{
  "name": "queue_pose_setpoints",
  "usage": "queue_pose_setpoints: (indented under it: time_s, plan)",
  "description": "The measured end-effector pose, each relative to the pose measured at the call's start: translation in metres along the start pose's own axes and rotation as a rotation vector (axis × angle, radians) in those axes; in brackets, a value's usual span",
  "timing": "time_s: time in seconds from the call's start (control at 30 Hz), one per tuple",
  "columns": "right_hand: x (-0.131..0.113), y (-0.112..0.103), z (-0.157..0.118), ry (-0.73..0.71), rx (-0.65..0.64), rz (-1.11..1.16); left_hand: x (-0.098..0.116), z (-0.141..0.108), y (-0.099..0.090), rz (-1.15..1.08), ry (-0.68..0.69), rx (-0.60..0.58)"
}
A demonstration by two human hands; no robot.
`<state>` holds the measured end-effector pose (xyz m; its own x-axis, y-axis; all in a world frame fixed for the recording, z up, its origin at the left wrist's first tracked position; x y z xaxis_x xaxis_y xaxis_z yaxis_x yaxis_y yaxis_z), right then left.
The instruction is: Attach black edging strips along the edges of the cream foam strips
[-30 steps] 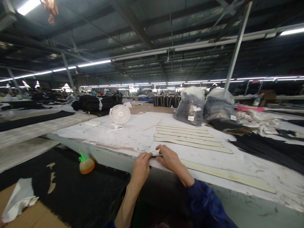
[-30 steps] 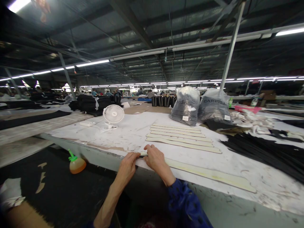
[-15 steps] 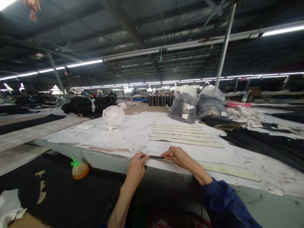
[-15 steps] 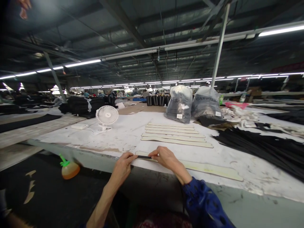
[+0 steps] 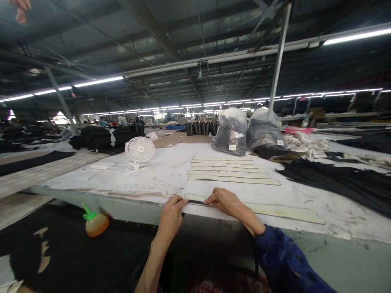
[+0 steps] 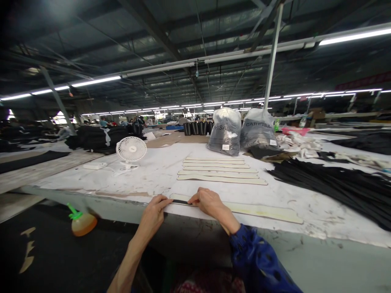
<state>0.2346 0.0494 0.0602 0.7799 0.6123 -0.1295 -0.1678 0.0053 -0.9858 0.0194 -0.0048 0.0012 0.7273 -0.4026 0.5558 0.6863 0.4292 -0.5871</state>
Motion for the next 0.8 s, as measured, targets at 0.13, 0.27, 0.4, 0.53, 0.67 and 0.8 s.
queue_pose_setpoints:
  time_s: [0.13, 0.27, 0.4, 0.53, 0.67, 0.8]
  plan:
    - [0.0, 0.0, 0.002, 0.004, -0.012, -0.006, -0.011, 0.002, -0.008, -0.376, -0.224, 0.126]
    - [-0.001, -0.003, 0.002, 0.0, -0.026, 0.0, -0.017, 0.002, -0.013, -0.556, -0.349, 0.469]
    - [-0.002, -0.004, 0.002, 0.002, -0.024, -0.003, 0.003, 0.002, -0.007, -0.41, -0.192, 0.428]
    - [-0.003, -0.002, 0.003, 0.007, -0.008, -0.009, 0.03, 0.001, 0.016, -0.273, 0.063, 0.074]
    - [0.0, -0.003, 0.002, -0.037, 0.014, 0.002, 0.034, 0.001, 0.034, -0.135, 0.1, -0.041]
    - [0.021, -0.01, -0.009, -0.043, 0.066, 0.137, 0.03, 0.002, 0.037, -0.048, 0.079, -0.082]
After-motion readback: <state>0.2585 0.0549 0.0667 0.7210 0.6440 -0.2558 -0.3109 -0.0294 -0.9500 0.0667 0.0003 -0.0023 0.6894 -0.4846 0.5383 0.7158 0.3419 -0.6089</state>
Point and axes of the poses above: each hand's wrist, its own z-axis towards the middle knuckle, its own y-axis out of the palm, x = y × z, the point moved 1 cm from there along z, towards the middle knuckle, and after that the axes turned 10 degrees about -z, right-handed, at the moved point
